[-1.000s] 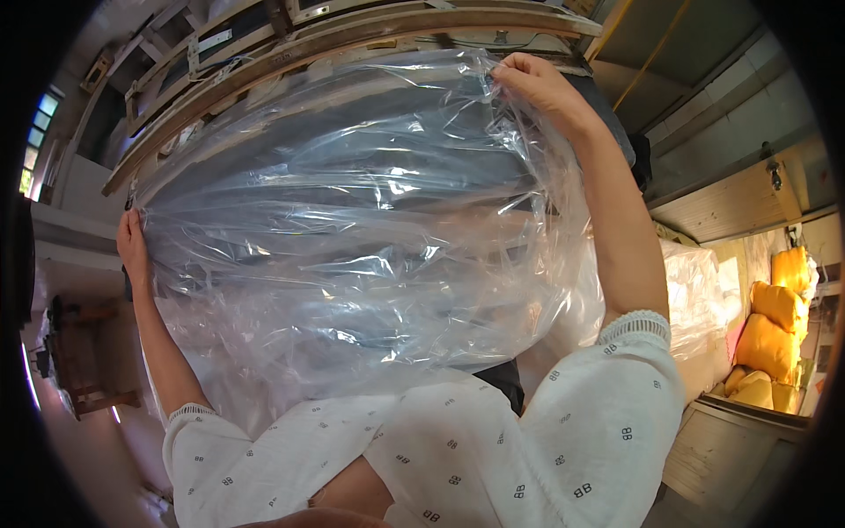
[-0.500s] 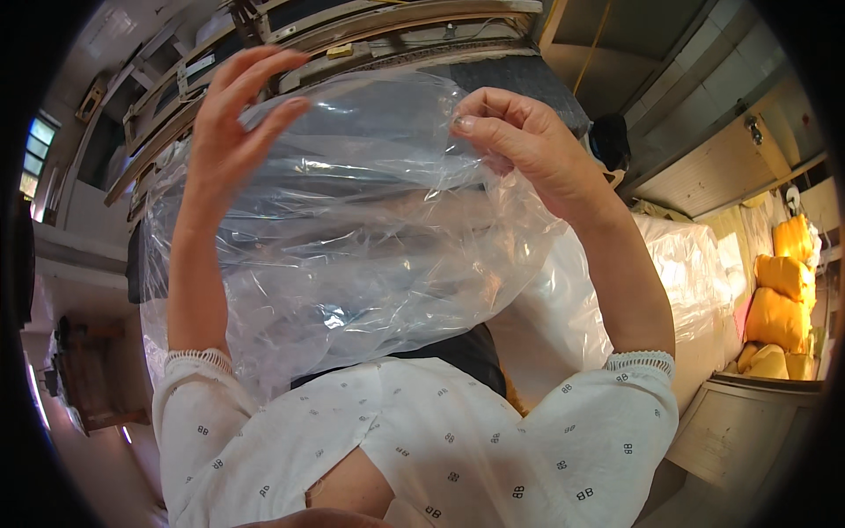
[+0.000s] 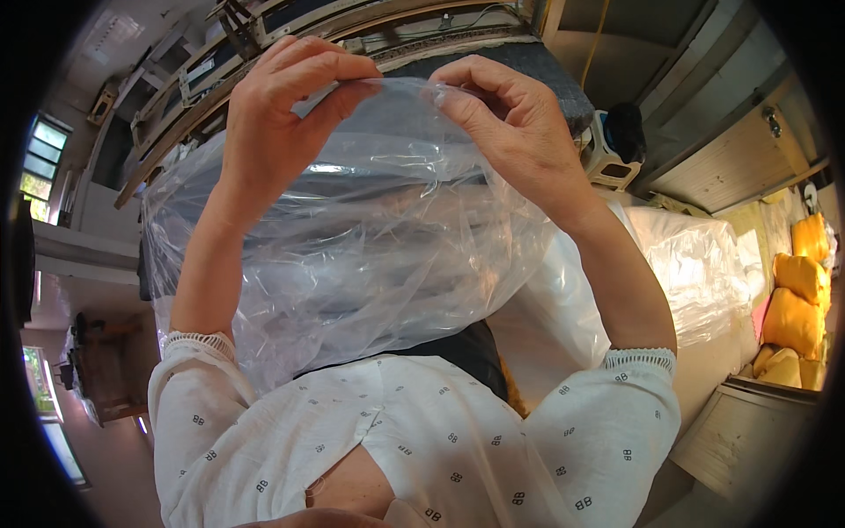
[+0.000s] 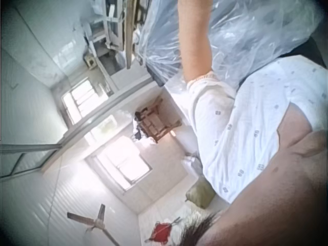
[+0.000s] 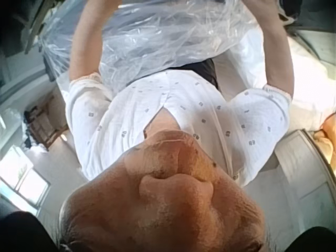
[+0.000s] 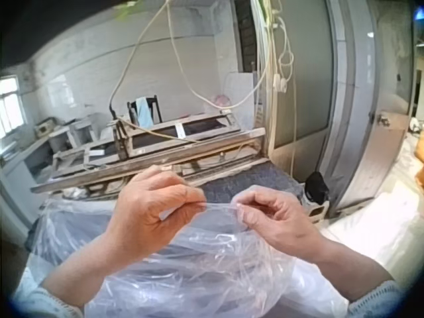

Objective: Wrap a large component or product in protective plastic sheeting.

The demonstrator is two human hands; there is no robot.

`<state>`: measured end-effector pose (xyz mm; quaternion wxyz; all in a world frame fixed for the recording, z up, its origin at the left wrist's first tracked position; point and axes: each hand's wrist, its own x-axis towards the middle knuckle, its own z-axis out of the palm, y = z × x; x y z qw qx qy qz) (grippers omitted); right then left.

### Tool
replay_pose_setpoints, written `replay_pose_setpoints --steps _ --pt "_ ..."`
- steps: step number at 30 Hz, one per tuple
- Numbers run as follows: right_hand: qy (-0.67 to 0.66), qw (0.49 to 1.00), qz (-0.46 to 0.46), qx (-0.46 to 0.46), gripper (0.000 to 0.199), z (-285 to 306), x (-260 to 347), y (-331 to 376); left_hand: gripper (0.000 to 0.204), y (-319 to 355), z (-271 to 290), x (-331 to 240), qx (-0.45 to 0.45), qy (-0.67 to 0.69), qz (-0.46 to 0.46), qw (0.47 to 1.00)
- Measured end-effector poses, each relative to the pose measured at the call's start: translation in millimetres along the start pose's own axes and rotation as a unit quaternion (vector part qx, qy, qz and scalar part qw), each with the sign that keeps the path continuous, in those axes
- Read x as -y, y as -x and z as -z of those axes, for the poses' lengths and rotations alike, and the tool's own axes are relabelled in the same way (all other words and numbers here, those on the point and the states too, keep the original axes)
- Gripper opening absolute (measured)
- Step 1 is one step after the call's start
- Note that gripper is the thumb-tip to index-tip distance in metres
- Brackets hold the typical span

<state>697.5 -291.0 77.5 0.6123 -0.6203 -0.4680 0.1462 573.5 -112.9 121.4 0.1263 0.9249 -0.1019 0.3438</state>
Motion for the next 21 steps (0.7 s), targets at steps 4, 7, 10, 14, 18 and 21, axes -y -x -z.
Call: replay_pose_setpoints --steps 4,7,10,14,18,21 --pt "0.004 0.999 0.05 -0.019 0.011 3 -4 -7 0.013 -5 -2 -3 -0.046 -0.023 -0.089 0.995" --pt "0.027 0.997 0.071 -0.012 0.011 7 -9 -9 0.012 -3 -10 1 -0.026 0.117 0.0 0.993" --pt "0.028 0.995 0.091 -0.009 0.011 9 -14 -11 0.012 -7 -17 1 0.001 0.183 0.059 0.981" --pt "-0.013 0.998 0.046 0.029 0.013 11 -15 -12 0.012 -6 -27 4 0.002 0.223 0.055 0.973" --pt "-0.13 0.991 0.002 0.036 0.016 4 -14 -14 0.012 -3 -42 3 -0.074 0.246 0.091 0.962" --pt "-0.12 0.992 0.017 -0.027 0.013 -7 -9 -19 0.012 -1 -43 4 -0.08 0.216 0.121 0.966"
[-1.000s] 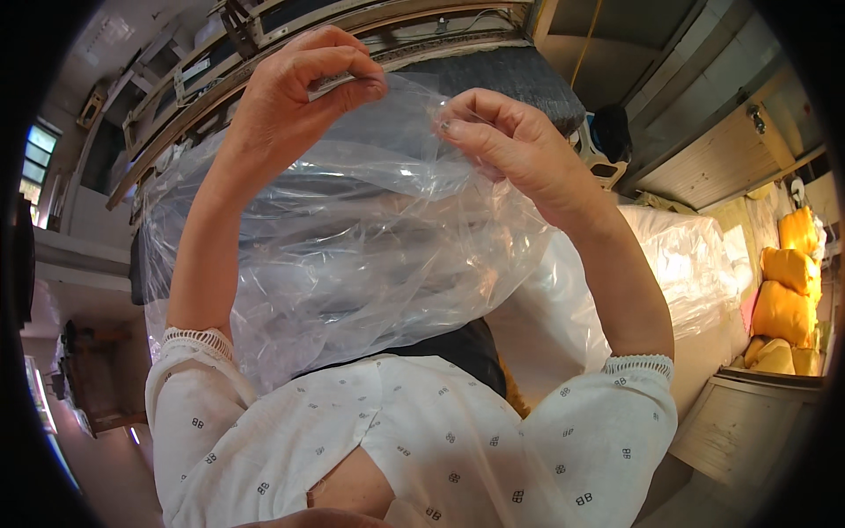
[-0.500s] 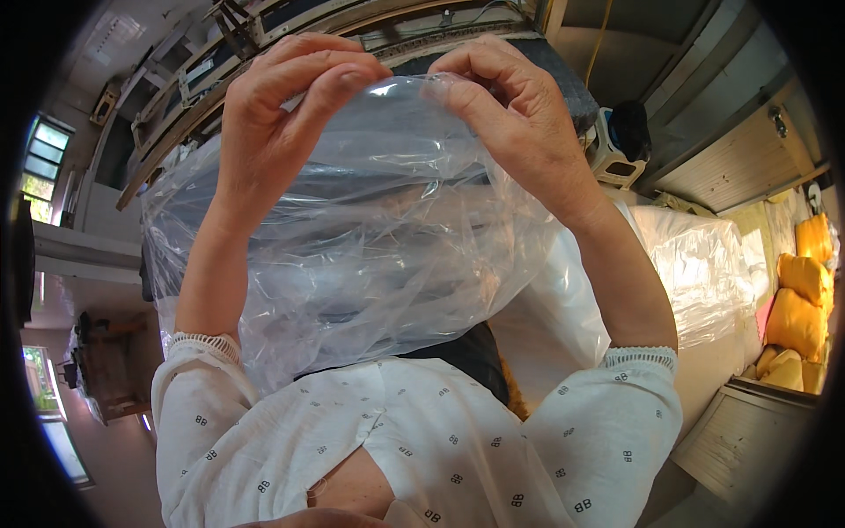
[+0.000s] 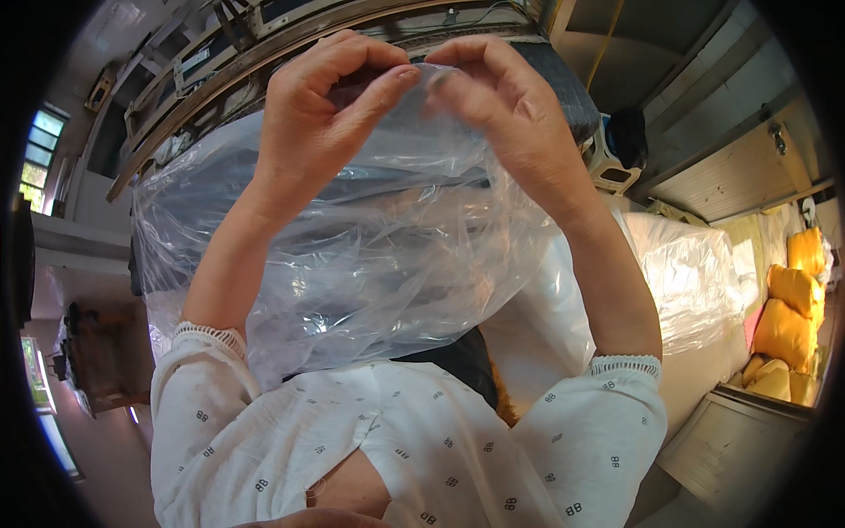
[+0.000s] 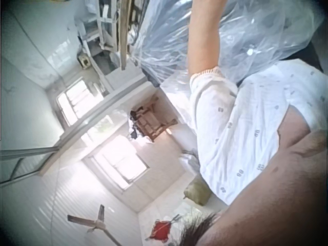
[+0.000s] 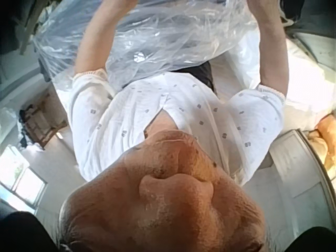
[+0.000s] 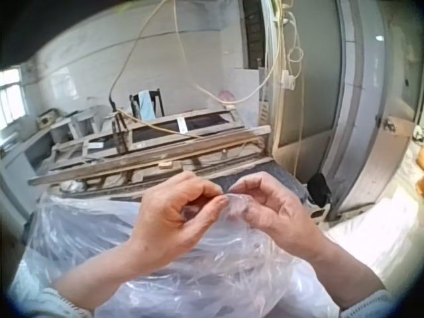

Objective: Wrap a large component or product in protective plastic sheeting.

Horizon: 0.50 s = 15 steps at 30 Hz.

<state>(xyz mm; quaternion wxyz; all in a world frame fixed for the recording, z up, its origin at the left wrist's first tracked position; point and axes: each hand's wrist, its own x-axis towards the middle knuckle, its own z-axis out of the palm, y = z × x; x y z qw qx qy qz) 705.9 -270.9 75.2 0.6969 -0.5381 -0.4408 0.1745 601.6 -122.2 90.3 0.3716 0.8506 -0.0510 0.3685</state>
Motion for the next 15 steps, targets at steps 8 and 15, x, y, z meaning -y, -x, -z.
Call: replay_pose_setpoints --steps 8,15 --pt "0.136 0.983 0.059 -0.104 0.008 14 -54 -42 0.02 13 67 65 0.059 -0.153 0.1 0.981" --pt "0.317 0.927 0.074 -0.186 0.013 23 -173 -106 0.023 79 149 166 0.138 -0.046 0.294 0.945"
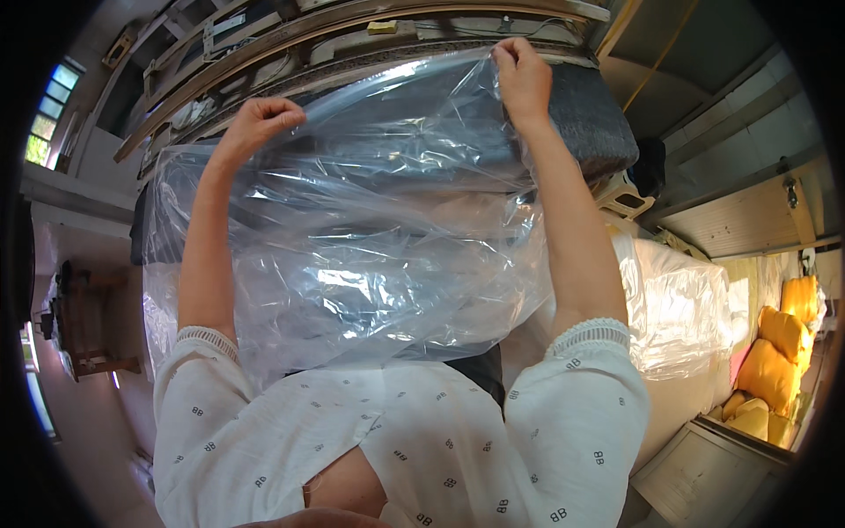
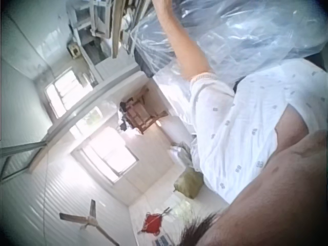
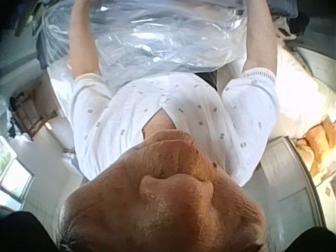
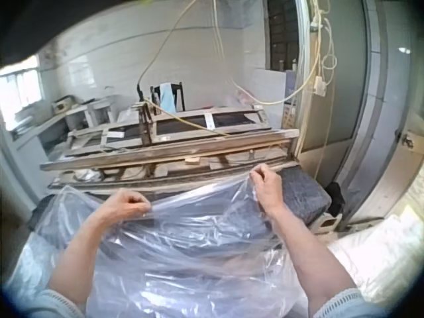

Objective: Wrap a large component or product in protective plastic sheeting.

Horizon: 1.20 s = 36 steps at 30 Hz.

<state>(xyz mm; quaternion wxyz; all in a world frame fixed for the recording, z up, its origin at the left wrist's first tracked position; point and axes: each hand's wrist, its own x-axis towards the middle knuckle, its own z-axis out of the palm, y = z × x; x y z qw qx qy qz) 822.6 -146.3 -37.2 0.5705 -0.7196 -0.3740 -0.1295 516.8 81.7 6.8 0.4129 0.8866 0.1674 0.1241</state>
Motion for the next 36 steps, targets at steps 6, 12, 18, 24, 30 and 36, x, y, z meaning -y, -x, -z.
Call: replay_pose_setpoints --steps 6,12,18,24,30,36 --pt "0.017 0.998 -0.053 0.008 0.014 -58 -18 -6 0.021 -15 -26 64 -0.28 -0.023 -0.003 0.96" --pt "0.083 0.995 0.022 -0.059 0.013 -76 -34 -28 0.027 -57 -21 60 -0.398 -0.069 0.016 0.915" --pt "0.183 0.979 -0.036 -0.087 0.03 -76 -37 -30 0.037 -56 -17 40 -0.345 -0.217 0.167 0.898" --pt "0.206 0.971 -0.062 -0.101 0.039 -73 -43 -31 0.063 -49 -15 42 -0.31 -0.308 0.194 0.878" --pt "0.075 0.976 -0.122 -0.162 0.033 -72 -44 -38 0.065 -36 -5 33 -0.275 -0.279 0.207 0.897" --pt "0.049 0.976 -0.154 -0.143 0.037 -62 -69 -49 0.063 -38 -7 33 -0.274 -0.272 0.17 0.907"
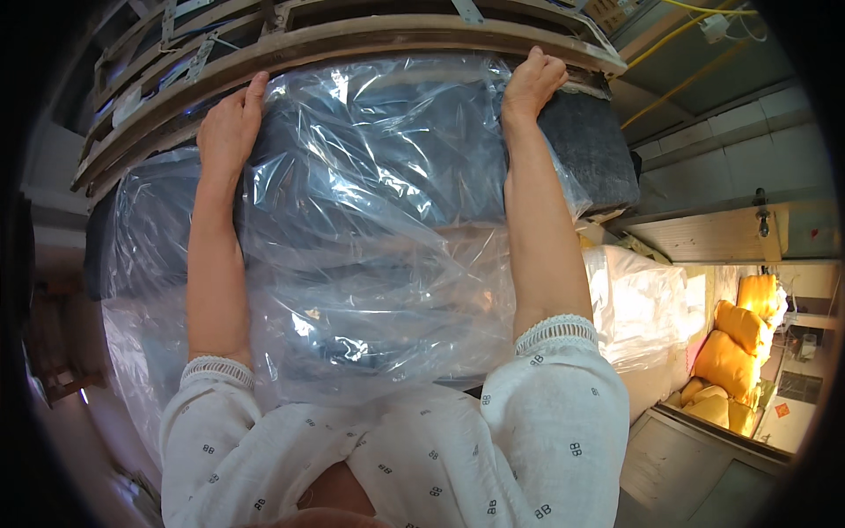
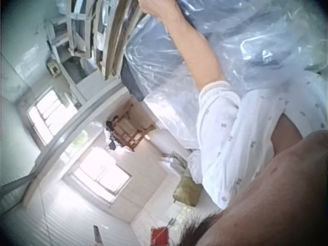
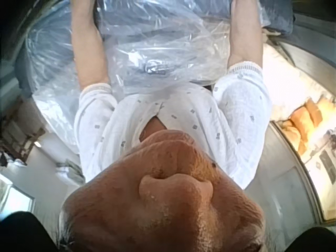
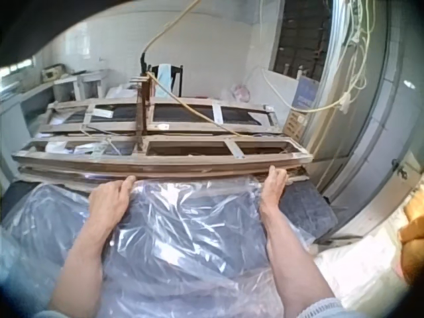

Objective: Wrap a large component or product in protective plastic sheeting.

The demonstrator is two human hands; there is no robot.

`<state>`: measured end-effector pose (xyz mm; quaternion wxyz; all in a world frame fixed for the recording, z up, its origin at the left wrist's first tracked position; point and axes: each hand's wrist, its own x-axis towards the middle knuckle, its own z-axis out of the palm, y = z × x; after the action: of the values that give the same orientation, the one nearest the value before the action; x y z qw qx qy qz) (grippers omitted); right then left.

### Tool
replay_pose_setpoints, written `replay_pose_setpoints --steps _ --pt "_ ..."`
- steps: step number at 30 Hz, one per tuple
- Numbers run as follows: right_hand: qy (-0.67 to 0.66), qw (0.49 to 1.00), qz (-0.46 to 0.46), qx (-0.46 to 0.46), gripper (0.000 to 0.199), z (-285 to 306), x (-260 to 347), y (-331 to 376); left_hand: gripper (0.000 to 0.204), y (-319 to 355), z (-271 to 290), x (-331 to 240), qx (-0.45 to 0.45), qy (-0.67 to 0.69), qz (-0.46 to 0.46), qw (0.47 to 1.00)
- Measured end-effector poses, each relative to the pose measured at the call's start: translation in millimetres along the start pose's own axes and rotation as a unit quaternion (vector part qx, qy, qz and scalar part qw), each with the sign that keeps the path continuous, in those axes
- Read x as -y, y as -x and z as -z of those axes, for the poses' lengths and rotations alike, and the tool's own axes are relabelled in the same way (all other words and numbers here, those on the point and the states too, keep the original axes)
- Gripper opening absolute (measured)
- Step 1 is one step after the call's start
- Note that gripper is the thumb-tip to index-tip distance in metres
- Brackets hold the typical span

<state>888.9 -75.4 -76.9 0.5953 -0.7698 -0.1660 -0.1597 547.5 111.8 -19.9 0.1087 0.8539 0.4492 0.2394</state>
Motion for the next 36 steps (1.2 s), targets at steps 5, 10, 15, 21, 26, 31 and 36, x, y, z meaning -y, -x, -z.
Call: replay_pose_setpoints --steps 5,10,15,21,26,31,36 --pt "0.155 0.986 -0.008 0.06 0.047 27 53 20 0.042 8 -2 14 -0.051 0.112 -0.066 0.99" --pt "0.102 0.894 0.059 0.432 0.033 111 95 41 0.026 43 41 25 -0.034 0.24 -0.101 0.965" --pt "-0.147 0.859 -0.051 0.488 0.018 178 151 73 0.022 71 66 33 -0.045 0.31 -0.072 0.947" --pt "-0.222 0.855 -0.087 0.461 0.017 231 171 110 0.021 87 102 -72 -0.178 0.167 -0.301 0.922" --pt "-0.264 0.83 -0.113 0.479 0.019 259 179 137 0.03 135 125 -180 -0.097 0.218 -0.495 0.835" --pt "-0.316 0.797 -0.158 0.49 0.02 261 176 167 0.017 146 109 -186 0.058 0.295 -0.497 0.814" --pt "-0.359 0.748 -0.142 0.54 0.027 254 171 184 0.014 159 103 -165 0.201 0.427 -0.368 0.801"
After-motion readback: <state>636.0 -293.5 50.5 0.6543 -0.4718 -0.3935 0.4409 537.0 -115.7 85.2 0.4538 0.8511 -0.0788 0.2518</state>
